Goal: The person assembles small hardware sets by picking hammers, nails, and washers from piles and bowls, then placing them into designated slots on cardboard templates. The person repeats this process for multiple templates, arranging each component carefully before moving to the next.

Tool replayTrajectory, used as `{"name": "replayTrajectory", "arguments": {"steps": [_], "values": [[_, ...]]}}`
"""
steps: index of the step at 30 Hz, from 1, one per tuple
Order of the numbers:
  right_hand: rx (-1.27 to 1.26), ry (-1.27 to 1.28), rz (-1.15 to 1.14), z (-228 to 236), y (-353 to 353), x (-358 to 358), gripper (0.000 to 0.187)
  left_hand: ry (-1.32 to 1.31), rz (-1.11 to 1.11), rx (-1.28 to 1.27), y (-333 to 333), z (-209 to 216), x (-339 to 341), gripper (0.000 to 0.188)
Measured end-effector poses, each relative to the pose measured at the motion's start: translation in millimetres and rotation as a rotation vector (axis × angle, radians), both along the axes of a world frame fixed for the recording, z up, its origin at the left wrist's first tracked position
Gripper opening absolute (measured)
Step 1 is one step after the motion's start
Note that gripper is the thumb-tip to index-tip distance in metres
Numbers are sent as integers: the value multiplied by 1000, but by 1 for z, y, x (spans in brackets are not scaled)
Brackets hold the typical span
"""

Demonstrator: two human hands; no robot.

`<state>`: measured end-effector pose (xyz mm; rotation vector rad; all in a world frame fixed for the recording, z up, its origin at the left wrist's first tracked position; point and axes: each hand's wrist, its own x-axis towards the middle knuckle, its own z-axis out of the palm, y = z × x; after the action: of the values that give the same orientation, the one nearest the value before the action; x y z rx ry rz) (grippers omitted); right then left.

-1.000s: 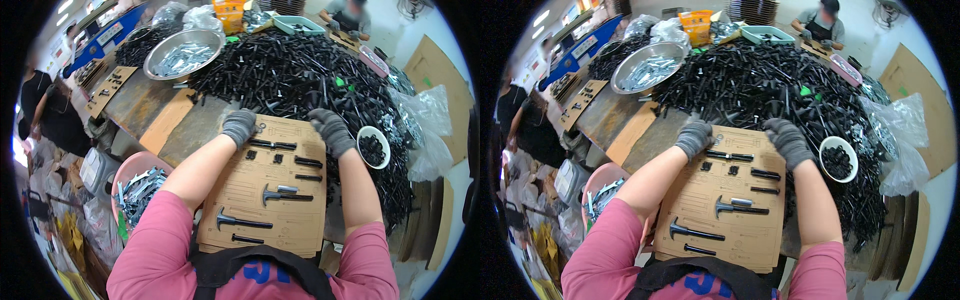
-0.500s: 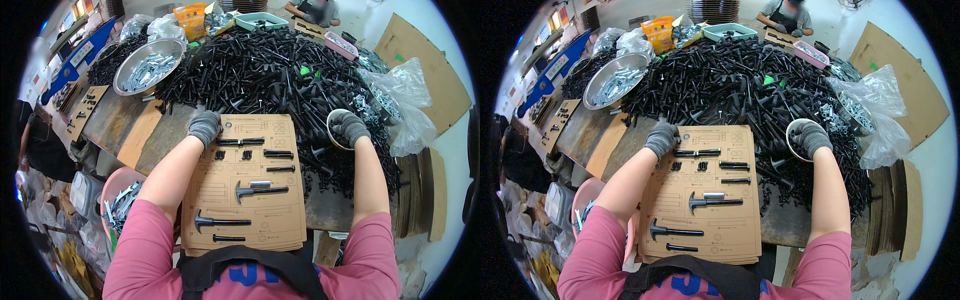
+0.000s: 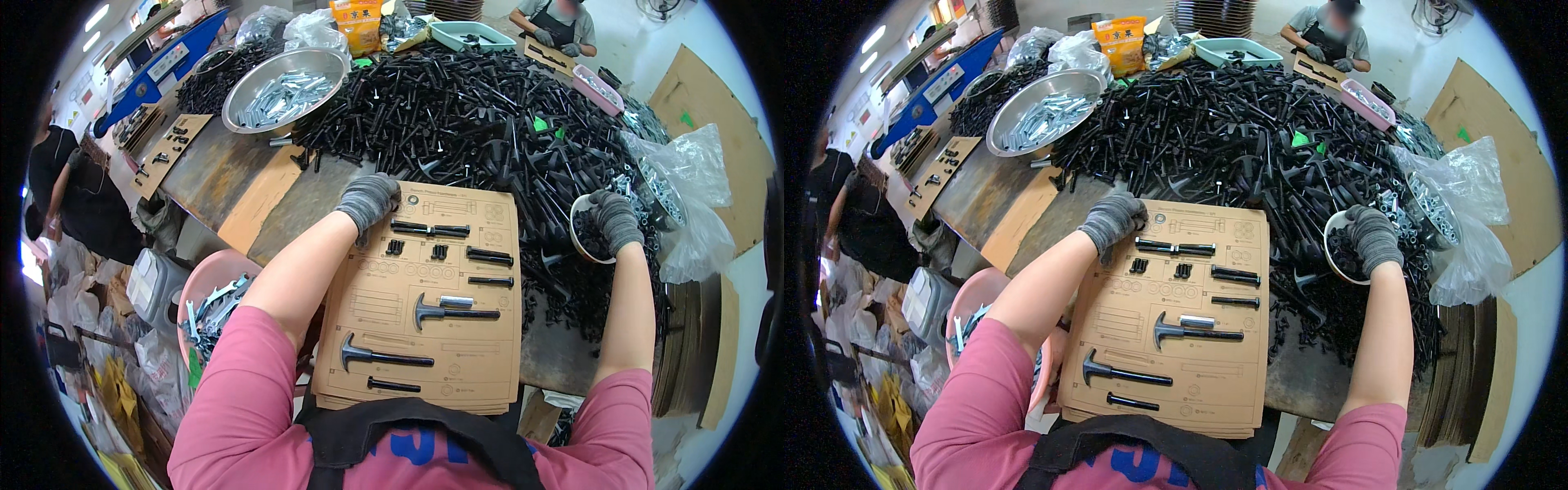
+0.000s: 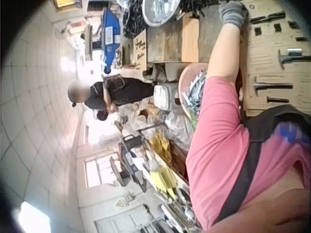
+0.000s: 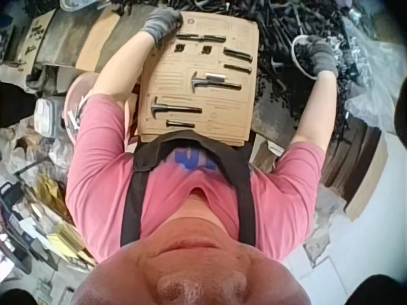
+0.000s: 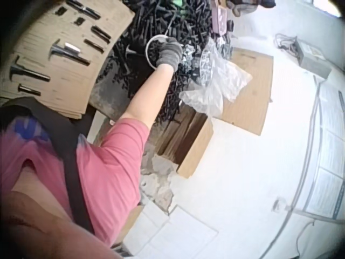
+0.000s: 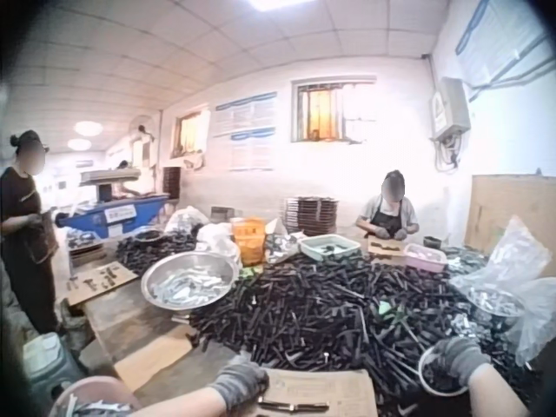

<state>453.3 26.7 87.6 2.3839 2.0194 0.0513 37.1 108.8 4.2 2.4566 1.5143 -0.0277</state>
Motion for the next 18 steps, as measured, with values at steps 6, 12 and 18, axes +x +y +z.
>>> {"name": "replayTrajectory", "arguments": {"steps": [6, 12, 18], "values": [[21, 517, 286, 1, 4, -132, 18, 82, 18, 52, 15, -38, -2, 29], [-133, 554, 415, -75, 48, -239, 24, -30, -18, 152, -10, -1, -1, 20], [-247, 296, 332, -67, 56, -280, 26, 6, 30, 79, -11, 2, -4, 19]]}}
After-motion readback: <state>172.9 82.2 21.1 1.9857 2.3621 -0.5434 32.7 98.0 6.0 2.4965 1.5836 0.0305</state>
